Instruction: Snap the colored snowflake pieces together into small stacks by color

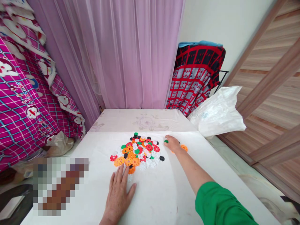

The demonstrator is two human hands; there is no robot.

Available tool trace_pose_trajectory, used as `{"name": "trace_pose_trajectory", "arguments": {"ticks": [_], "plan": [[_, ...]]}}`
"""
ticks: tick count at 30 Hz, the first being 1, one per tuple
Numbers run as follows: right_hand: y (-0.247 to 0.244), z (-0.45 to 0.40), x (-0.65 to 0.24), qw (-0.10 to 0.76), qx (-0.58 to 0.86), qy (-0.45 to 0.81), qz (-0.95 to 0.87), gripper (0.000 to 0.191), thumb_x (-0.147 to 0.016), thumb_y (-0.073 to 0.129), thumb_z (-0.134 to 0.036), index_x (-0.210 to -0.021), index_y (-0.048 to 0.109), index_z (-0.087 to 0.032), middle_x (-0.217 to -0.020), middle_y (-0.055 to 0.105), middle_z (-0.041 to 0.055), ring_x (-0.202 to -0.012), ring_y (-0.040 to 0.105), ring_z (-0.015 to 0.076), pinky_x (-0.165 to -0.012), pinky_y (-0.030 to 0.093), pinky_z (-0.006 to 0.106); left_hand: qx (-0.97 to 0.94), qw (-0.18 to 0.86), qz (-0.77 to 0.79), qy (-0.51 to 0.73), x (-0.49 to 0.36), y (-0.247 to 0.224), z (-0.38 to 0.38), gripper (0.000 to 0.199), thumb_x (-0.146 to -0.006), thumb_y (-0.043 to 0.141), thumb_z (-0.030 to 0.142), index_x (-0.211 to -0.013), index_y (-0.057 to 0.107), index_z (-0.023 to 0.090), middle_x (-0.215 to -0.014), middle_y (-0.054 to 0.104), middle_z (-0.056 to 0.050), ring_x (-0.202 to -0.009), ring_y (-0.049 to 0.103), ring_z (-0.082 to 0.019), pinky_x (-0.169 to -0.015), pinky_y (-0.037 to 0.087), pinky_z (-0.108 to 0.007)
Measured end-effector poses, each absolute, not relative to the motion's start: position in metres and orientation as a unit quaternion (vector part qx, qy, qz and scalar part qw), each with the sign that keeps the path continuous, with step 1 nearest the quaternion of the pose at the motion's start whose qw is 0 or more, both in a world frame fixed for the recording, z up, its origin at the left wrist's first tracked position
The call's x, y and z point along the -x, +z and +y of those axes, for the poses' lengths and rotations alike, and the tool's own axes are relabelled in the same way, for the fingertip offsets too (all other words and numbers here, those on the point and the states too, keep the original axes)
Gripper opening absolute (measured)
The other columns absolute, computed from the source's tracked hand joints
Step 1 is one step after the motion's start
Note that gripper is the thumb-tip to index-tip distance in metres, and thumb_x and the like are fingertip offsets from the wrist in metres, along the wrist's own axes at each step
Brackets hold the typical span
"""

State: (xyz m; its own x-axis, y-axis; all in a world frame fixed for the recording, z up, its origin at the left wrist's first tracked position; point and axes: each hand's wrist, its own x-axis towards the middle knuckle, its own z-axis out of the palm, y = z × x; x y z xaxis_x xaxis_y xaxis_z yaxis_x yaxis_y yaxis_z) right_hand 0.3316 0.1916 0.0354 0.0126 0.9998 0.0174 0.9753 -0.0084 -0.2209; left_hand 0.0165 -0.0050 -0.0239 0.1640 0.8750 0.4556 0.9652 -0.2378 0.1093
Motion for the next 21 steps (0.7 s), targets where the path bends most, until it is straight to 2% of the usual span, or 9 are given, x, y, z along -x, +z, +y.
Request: {"name": "trace_pose_trajectory", "arguments": {"ticks": [7, 11, 13, 15, 16, 18, 21], "plan": [[0.059, 0.184, -0.335, 0.148, 0.707, 0.059, -0.689, 0.037, -0.083, 0.056, -0.024, -0.119, 0.063, -0.018, -0.112, 0.069, 0.0088, -0.104, 0.062, 0.0208, -0.087, 0.043, 0.028, 0.756, 0.106, -0.609, -0.217, -0.016, -0.029, -0.002, 0.068, -0.091, 0.045, 0.045, -0.151, 0.025, 0.020, -0.152, 0.039, -0.013, -0.139, 0.039, -0.027, -0.113, 0.031, -0.050], [0.067, 0.149, -0.328, 0.197, 0.715, 0.043, -0.669, 0.032, -0.089, 0.044, -0.023, -0.111, 0.067, -0.022, -0.107, 0.071, 0.0053, -0.096, 0.064, 0.0183, -0.081, 0.044, 0.026, 0.755, 0.093, -0.615, -0.206, -0.017, -0.031, 0.000, 0.065, -0.091, 0.043, 0.045, -0.149, 0.032, 0.018, -0.152, 0.040, -0.014, -0.139, 0.038, -0.029, -0.113, 0.030, -0.051], [0.058, 0.118, -0.315, 0.248, 0.700, 0.061, -0.666, 0.028, -0.089, 0.044, -0.028, -0.101, 0.070, -0.023, -0.092, 0.073, 0.0027, -0.085, 0.066, 0.0179, -0.073, 0.044, 0.025, 0.755, 0.081, -0.624, -0.186, -0.019, -0.028, 0.002, 0.064, -0.091, 0.041, 0.048, -0.147, 0.037, 0.017, -0.152, 0.040, -0.014, -0.139, 0.038, -0.030, -0.114, 0.030, -0.052], [0.040, 0.082, -0.298, 0.270, 0.673, 0.097, -0.682, 0.028, -0.089, 0.044, -0.031, -0.094, 0.070, -0.024, -0.075, 0.071, 0.0002, -0.072, 0.066, 0.0167, -0.065, 0.043, 0.024, 0.756, 0.066, -0.633, -0.154, -0.022, -0.022, 0.002, 0.065, -0.092, 0.039, 0.050, -0.146, 0.039, 0.015, -0.152, 0.040, -0.014, -0.141, 0.036, -0.030, -0.114, 0.028, -0.054], [0.029, 0.064, -0.289, 0.277, 0.650, 0.112, -0.698, 0.028, -0.089, 0.043, -0.032, -0.092, 0.070, -0.024, -0.072, 0.070, -0.0005, -0.068, 0.065, 0.0158, -0.063, 0.042, 0.023, 0.757, 0.056, -0.636, -0.136, -0.024, -0.017, 0.003, 0.065, -0.092, 0.037, 0.052, -0.146, 0.038, 0.015, -0.152, 0.039, -0.014, -0.142, 0.034, -0.030, -0.115, 0.027, -0.054], [0.009, 0.033, -0.273, 0.287, 0.625, 0.116, -0.716, 0.026, -0.087, 0.043, -0.028, -0.089, 0.070, -0.025, -0.072, 0.071, -0.0004, -0.066, 0.064, 0.0151, -0.063, 0.041, 0.023, 0.763, 0.034, -0.638, -0.102, -0.028, -0.008, 0.003, 0.066, -0.093, 0.035, 0.053, -0.147, 0.037, 0.015, -0.153, 0.036, -0.013, -0.143, 0.031, -0.030, -0.115, 0.025, -0.055], [-0.010, 0.002, -0.260, 0.321, 0.599, 0.089, -0.728, 0.026, -0.085, 0.044, -0.023, -0.088, 0.069, -0.024, -0.082, 0.073, 0.0019, -0.077, 0.065, 0.0162, -0.071, 0.043, 0.023, 0.763, 0.012, -0.641, -0.081, -0.030, 0.002, 0.003, 0.066, -0.093, 0.034, 0.053, -0.148, 0.035, 0.016, -0.155, 0.032, -0.014, -0.144, 0.028, -0.031, -0.115, 0.024, -0.056]]}}
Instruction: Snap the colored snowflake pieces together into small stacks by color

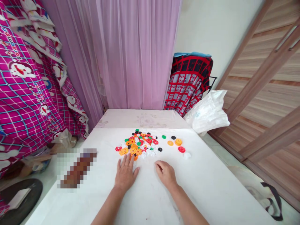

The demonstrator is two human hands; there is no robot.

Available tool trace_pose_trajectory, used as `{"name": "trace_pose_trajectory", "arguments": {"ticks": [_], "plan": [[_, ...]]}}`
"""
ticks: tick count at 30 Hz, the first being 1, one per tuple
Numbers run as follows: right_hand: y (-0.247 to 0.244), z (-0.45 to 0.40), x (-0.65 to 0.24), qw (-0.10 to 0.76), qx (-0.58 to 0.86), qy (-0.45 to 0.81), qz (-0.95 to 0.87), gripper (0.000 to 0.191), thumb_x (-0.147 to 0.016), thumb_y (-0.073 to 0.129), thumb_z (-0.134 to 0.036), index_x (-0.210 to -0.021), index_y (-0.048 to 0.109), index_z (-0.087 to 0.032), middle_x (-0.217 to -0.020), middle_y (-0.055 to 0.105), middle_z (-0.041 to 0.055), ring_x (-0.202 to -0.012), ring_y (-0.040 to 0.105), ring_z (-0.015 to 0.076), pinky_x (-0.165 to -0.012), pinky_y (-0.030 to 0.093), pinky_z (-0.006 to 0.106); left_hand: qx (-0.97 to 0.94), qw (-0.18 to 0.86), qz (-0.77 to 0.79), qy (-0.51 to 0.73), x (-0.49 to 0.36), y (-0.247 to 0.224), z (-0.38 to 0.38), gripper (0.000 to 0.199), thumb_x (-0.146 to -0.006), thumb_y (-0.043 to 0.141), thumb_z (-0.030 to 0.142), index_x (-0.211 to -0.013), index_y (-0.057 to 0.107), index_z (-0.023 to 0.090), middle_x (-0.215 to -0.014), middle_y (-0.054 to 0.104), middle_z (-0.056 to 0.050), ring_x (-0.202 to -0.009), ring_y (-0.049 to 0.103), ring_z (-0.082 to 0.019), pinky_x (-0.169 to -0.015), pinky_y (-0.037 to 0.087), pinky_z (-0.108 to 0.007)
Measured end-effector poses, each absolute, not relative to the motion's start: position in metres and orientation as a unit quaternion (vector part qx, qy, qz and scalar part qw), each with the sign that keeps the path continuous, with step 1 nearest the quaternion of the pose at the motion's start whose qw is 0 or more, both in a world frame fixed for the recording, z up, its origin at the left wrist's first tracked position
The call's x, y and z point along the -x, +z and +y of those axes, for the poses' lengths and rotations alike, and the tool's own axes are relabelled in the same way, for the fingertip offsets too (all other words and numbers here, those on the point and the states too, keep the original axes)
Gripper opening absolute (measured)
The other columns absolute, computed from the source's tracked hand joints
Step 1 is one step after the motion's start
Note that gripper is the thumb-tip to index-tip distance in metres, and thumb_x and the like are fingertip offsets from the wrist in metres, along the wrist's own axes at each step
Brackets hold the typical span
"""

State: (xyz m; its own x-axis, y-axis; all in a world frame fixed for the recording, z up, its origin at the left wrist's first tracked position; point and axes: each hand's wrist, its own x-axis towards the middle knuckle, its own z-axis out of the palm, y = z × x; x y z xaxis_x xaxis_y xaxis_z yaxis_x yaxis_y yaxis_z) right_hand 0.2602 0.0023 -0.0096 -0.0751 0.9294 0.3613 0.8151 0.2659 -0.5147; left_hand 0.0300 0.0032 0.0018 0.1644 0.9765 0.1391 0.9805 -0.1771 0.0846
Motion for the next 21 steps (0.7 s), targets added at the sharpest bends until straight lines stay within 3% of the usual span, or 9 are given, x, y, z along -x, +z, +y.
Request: {"name": "trace_pose_trajectory", "arguments": {"ticks": [4, 8, 12, 15, 21], "plan": [[-0.014, -0.013, -0.259, 0.333, 0.587, 0.079, -0.733, 0.025, -0.084, 0.045, -0.022, -0.087, 0.069, -0.023, -0.082, 0.072, 0.0023, -0.080, 0.064, 0.0168, -0.075, 0.044, 0.024, 0.783, 0.000, -0.614, -0.100, -0.028, 0.007, 0.004, 0.059, -0.094, 0.038, 0.048, -0.147, 0.037, 0.024, -0.156, 0.031, -0.011, -0.144, 0.029, -0.030, -0.115, 0.024, -0.056], [-0.012, -0.018, -0.262, 0.342, 0.600, 0.076, -0.719, 0.025, -0.083, 0.044, -0.023, -0.087, 0.070, -0.024, -0.085, 0.072, 0.0026, -0.081, 0.064, 0.0172, -0.076, 0.044, 0.025, 0.748, 0.011, -0.647, -0.147, -0.024, 0.009, 0.004, 0.060, -0.094, 0.040, 0.040, -0.149, 0.033, 0.017, -0.157, 0.028, -0.013, -0.144, 0.028, -0.027, -0.116, 0.027, -0.046], [-0.011, -0.018, -0.261, 0.329, 0.614, 0.086, -0.713, 0.026, -0.084, 0.044, -0.024, -0.089, 0.070, -0.023, -0.087, 0.073, 0.0025, -0.084, 0.064, 0.0179, -0.077, 0.044, 0.025, 0.676, 0.023, -0.725, -0.130, -0.021, 0.008, -0.006, 0.063, -0.092, 0.043, 0.046, -0.142, 0.044, 0.008, -0.152, 0.038, -0.018, -0.142, 0.032, -0.034, -0.115, 0.025, -0.053], [-0.008, -0.018, -0.261, 0.310, 0.621, 0.096, -0.714, 0.026, -0.084, 0.044, -0.024, -0.089, 0.070, -0.024, -0.089, 0.073, 0.0017, -0.085, 0.064, 0.0175, -0.077, 0.044, 0.025, 0.680, 0.037, -0.722, -0.120, -0.020, 0.006, -0.020, 0.060, -0.093, 0.040, 0.048, -0.138, 0.050, 0.011, -0.149, 0.043, -0.017, -0.139, 0.037, -0.034, -0.114, 0.027, -0.055], [-0.005, -0.018, -0.261, 0.304, 0.624, 0.097, -0.713, 0.026, -0.086, 0.044, -0.025, -0.090, 0.070, -0.025, -0.089, 0.072, 0.0014, -0.084, 0.064, 0.0169, -0.076, 0.043, 0.024, 0.691, 0.028, -0.717, -0.093, -0.023, 0.010, -0.039, 0.055, -0.096, 0.032, 0.044, -0.142, 0.045, 0.018, -0.152, 0.040, -0.014, -0.140, 0.035, -0.033, -0.112, 0.028, -0.057]]}}
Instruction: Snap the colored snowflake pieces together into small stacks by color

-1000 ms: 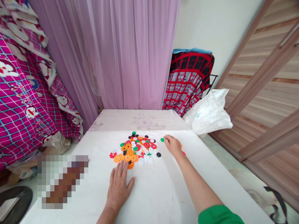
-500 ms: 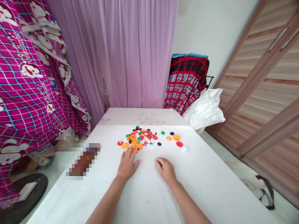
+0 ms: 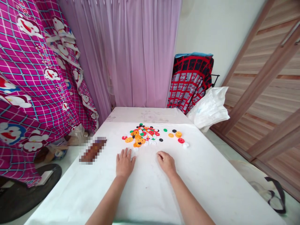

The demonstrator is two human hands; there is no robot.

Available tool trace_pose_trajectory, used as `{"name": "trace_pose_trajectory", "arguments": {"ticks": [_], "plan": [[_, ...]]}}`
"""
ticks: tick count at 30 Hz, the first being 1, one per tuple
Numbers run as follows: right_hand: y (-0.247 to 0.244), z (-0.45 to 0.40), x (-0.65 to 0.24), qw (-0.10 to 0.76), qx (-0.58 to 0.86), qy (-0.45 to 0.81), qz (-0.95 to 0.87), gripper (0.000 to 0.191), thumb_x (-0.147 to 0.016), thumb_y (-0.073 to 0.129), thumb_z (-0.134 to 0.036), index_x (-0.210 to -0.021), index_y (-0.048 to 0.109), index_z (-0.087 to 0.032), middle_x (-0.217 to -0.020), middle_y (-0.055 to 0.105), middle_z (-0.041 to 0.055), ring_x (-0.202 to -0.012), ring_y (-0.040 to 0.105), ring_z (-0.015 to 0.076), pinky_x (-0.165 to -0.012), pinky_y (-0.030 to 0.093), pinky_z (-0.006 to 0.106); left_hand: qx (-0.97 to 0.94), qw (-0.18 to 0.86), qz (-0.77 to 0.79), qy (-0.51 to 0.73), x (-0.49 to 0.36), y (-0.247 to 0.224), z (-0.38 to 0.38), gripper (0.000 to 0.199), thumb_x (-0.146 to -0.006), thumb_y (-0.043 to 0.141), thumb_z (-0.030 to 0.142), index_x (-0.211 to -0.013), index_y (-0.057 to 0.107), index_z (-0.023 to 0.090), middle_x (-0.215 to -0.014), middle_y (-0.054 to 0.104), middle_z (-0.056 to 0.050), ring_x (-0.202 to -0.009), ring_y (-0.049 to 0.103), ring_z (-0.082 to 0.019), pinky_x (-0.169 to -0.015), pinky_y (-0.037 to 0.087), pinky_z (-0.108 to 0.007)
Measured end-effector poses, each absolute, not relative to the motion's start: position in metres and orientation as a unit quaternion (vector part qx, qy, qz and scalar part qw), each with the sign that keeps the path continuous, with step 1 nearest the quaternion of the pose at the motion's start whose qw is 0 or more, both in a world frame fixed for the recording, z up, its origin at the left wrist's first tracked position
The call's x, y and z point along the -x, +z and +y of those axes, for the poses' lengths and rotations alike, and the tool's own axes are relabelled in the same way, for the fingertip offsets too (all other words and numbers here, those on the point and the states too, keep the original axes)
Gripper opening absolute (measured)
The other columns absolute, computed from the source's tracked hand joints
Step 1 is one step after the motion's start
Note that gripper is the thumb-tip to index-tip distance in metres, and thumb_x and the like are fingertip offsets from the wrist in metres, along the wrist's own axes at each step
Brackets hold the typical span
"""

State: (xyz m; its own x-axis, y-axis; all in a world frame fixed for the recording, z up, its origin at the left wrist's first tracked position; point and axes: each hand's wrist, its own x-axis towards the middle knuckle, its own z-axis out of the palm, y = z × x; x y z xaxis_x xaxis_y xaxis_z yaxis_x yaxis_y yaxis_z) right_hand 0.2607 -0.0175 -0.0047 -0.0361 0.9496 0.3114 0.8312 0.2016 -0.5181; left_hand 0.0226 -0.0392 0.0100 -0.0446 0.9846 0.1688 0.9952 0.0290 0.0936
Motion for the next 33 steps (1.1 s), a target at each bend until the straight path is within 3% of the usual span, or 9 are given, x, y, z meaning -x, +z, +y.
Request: {"name": "trace_pose_trajectory", "arguments": {"ticks": [5, 10, 26, 33], "plan": [[0.000, -0.017, -0.259, 0.294, 0.631, 0.097, -0.712, 0.025, -0.086, 0.046, -0.024, -0.090, 0.070, -0.026, -0.086, 0.072, 0.0007, -0.081, 0.063, 0.0157, -0.072, 0.041, 0.022, 0.695, -0.023, -0.718, -0.030, -0.028, 0.019, -0.029, 0.059, -0.096, 0.027, 0.048, -0.150, 0.031, 0.023, -0.159, 0.026, -0.012, -0.146, 0.022, -0.032, -0.115, 0.016, -0.060], [0.006, -0.017, -0.256, 0.282, 0.645, 0.102, -0.703, 0.024, -0.087, 0.046, -0.025, -0.089, 0.070, -0.026, -0.082, 0.072, 0.0003, -0.077, 0.062, 0.0155, -0.068, 0.038, 0.022, 0.720, -0.039, -0.692, -0.026, -0.047, 0.018, -0.009, 0.061, -0.095, 0.025, 0.053, -0.151, 0.028, 0.027, -0.160, 0.023, -0.009, -0.147, 0.021, -0.029, -0.116, 0.015, -0.057], [0.003, -0.015, -0.256, 0.318, 0.642, 0.106, -0.689, 0.024, -0.084, 0.047, -0.022, -0.086, 0.071, -0.027, -0.080, 0.072, -0.0008, -0.074, 0.062, 0.0138, -0.068, 0.039, 0.020, 0.732, -0.026, -0.677, -0.075, -0.078, 0.009, 0.054, 0.076, -0.091, 0.027, 0.062, -0.152, 0.023, 0.018, -0.160, 0.019, -0.015, -0.147, 0.016, -0.035, -0.114, 0.014, -0.060], [0.000, 0.004, -0.266, 0.336, 0.682, 0.119, -0.638, 0.024, -0.084, 0.047, -0.025, -0.089, 0.070, -0.027, -0.079, 0.072, -0.0013, -0.072, 0.063, 0.0149, -0.068, 0.043, 0.022, 0.768, 0.011, -0.630, -0.116, -0.054, 0.009, 0.035, 0.063, -0.095, 0.033, 0.044, -0.150, 0.030, 0.014, -0.159, 0.025, -0.013, -0.148, 0.017, -0.029, -0.119, 0.015, -0.047]]}}
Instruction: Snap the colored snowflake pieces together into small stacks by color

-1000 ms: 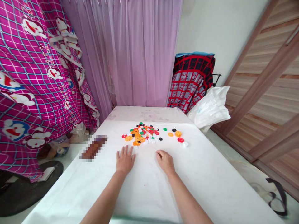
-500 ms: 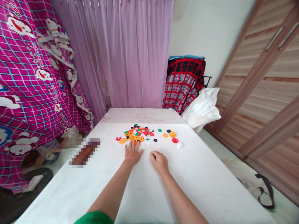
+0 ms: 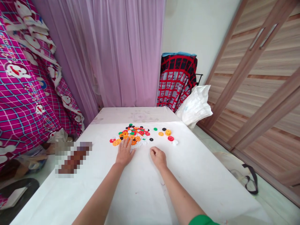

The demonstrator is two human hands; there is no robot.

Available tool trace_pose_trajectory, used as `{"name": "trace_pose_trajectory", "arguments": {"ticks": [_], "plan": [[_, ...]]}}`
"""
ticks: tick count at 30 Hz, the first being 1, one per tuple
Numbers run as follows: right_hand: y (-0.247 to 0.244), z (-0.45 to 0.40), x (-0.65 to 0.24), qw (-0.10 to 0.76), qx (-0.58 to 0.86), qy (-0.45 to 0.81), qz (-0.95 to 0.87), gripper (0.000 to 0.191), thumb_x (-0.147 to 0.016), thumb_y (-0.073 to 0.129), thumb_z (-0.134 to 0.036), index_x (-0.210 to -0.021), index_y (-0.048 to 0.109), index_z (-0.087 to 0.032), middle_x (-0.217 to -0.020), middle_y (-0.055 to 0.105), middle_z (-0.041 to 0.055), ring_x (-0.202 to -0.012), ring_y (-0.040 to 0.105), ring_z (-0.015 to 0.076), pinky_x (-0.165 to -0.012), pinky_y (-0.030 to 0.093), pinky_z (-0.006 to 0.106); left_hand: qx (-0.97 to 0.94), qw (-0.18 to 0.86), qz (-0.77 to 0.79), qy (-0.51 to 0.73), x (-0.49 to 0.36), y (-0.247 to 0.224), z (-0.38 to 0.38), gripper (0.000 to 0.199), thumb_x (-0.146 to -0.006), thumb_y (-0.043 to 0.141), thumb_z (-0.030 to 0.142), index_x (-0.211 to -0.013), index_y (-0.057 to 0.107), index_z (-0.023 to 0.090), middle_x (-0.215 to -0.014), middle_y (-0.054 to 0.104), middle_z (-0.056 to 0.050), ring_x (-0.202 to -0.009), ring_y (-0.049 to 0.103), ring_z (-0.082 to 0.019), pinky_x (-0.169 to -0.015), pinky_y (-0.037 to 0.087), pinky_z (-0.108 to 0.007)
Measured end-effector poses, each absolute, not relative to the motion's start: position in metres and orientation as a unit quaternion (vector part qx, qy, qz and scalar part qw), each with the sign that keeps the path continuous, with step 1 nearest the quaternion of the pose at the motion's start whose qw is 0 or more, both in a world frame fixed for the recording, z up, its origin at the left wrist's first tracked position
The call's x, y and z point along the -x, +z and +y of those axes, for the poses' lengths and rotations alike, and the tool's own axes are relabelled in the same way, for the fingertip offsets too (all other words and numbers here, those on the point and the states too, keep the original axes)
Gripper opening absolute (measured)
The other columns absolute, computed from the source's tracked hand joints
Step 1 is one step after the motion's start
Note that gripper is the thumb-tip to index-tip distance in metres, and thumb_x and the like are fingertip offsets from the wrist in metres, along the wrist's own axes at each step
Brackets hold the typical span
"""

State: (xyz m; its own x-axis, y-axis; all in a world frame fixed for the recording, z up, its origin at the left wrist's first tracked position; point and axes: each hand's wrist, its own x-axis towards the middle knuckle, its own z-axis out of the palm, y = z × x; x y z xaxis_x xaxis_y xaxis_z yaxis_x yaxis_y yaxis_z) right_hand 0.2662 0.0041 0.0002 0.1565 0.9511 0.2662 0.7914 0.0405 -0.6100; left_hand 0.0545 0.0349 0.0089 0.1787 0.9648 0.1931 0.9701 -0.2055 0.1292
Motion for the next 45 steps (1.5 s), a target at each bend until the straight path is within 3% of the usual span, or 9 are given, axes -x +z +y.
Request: {"name": "trace_pose_trajectory", "arguments": {"ticks": [6, 13, 18, 26, 32, 38, 45], "plan": [[-0.004, 0.036, -0.279, 0.362, 0.728, 0.085, -0.576, 0.029, -0.081, 0.046, -0.019, -0.100, 0.067, -0.024, -0.099, 0.069, 0.0027, -0.084, 0.063, 0.0156, -0.078, 0.047, 0.025, 0.762, 0.065, -0.612, -0.201, -0.026, -0.008, 0.019, 0.053, -0.092, 0.039, 0.033, -0.143, 0.044, 0.017, -0.151, 0.042, -0.014, -0.142, 0.032, -0.031, -0.115, 0.027, -0.052], [0.004, 0.071, -0.290, 0.312, 0.693, 0.091, -0.643, 0.035, -0.080, 0.054, -0.021, -0.114, 0.061, -0.027, -0.120, 0.064, 0.0017, -0.083, 0.062, 0.0144, -0.083, 0.047, 0.027, 0.766, 0.057, -0.605, -0.209, -0.025, -0.013, 0.022, 0.050, -0.092, 0.038, 0.033, -0.139, 0.048, 0.019, -0.148, 0.046, -0.012, -0.140, 0.037, -0.030, -0.114, 0.028, -0.053], [0.005, 0.081, -0.292, 0.256, 0.679, 0.105, -0.680, 0.033, -0.083, 0.054, -0.025, -0.115, 0.061, -0.027, -0.116, 0.067, 0.0017, -0.096, 0.063, 0.0177, -0.087, 0.045, 0.029, 0.765, 0.047, -0.602, -0.224, -0.023, -0.017, 0.022, 0.051, -0.092, 0.038, 0.035, -0.140, 0.047, 0.022, -0.151, 0.042, -0.010, -0.141, 0.035, -0.028, -0.114, 0.028, -0.052], [0.019, 0.105, -0.318, 0.313, 0.703, 0.102, -0.631, 0.046, -0.082, 0.058, -0.028, -0.127, 0.052, -0.027, -0.108, 0.070, -0.0022, -0.080, 0.063, 0.0156, -0.075, 0.045, 0.028, 0.775, 0.044, -0.591, -0.218, -0.020, -0.022, 0.020, 0.051, -0.094, 0.036, 0.037, -0.141, 0.046, 0.022, -0.151, 0.043, -0.010, -0.141, 0.036, -0.027, -0.114, 0.029, -0.051], [0.054, 0.148, -0.379, 0.307, 0.764, 0.006, -0.567, 0.047, -0.082, 0.060, -0.029, -0.127, 0.050, -0.021, -0.105, 0.072, 0.0019, -0.104, 0.058, 0.0230, -0.089, 0.039, 0.035, 0.781, 0.051, -0.584, -0.216, -0.019, -0.026, 0.020, 0.051, -0.093, 0.037, 0.038, -0.142, 0.047, 0.024, -0.150, 0.043, -0.010, -0.139, 0.038, -0.028, -0.113, 0.030, -0.053], [0.046, 0.161, -0.387, 0.241, 0.781, 0.025, -0.575, 0.045, -0.082, 0.061, -0.027, -0.126, 0.052, -0.022, -0.104, 0.072, 0.0014, -0.109, 0.057, 0.0230, -0.091, 0.037, 0.037, 0.785, 0.060, -0.574, -0.224, -0.016, -0.029, 0.020, 0.052, -0.093, 0.039, 0.038, -0.141, 0.047, 0.022, -0.149, 0.045, -0.011, -0.138, 0.040, -0.030, -0.111, 0.034, -0.053], [0.039, 0.163, -0.389, 0.250, 0.775, 0.040, -0.579, 0.049, -0.079, 0.062, -0.028, -0.127, 0.053, -0.023, -0.110, 0.071, 0.0034, -0.113, 0.056, 0.0252, -0.093, 0.039, 0.040, 0.786, 0.068, -0.567, -0.239, -0.015, -0.031, 0.021, 0.051, -0.092, 0.041, 0.038, -0.141, 0.047, 0.024, -0.149, 0.046, -0.010, -0.138, 0.041, -0.028, -0.112, 0.034, -0.051]]}}
